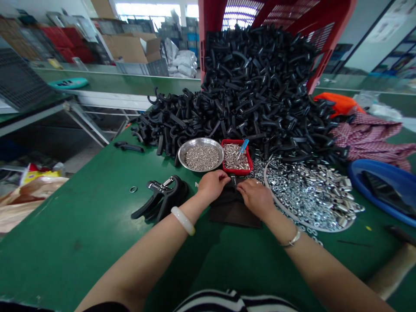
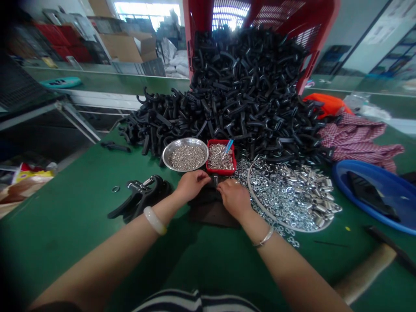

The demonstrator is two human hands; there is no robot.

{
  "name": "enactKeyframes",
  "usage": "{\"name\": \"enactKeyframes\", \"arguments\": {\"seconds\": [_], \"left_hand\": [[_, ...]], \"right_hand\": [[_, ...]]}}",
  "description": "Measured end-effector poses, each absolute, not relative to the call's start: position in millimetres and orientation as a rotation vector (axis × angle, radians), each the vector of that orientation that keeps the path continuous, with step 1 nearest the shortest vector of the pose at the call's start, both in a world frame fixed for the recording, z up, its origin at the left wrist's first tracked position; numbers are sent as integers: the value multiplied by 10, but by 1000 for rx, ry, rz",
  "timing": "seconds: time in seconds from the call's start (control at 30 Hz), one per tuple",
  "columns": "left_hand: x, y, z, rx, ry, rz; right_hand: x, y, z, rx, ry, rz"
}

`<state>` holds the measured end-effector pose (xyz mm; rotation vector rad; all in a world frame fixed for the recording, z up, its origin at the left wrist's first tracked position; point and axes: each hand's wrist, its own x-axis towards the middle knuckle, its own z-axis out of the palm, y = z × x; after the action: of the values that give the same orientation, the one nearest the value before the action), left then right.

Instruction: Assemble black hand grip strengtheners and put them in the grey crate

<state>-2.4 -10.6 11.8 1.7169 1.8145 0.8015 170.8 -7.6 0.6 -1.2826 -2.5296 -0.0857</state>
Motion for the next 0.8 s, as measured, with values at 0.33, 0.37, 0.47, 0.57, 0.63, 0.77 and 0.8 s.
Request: {"name": "enactKeyframes", "arguments": {"seconds": [0.33,0.37,0.47,0.57,0.63,0.77,0.8], "left_hand": [[-13,-146,99,1802,1869,739],[-17,-150,94,1804,1874,739],[-17,-161,79,1859,1913,704],[6,-169,64,1958,1961,630],[26,-177,58,2016,1979,583],[41,-202,64,2099,1985,504],[36,-207,68,2115,1968,491]], "right_hand": [[1679,-134,-86,-1211,-2504,-201],[1670,-144,-78,-1206,-2516,-238],[1630,-170,-33,-1202,-2570,-359],[1594,-172,35,-1159,-2680,-423],[1591,-158,79,-1109,-2753,-417],[1661,-152,98,-1048,-2830,-322],[1693,-165,80,-1040,-2818,-286]]}}
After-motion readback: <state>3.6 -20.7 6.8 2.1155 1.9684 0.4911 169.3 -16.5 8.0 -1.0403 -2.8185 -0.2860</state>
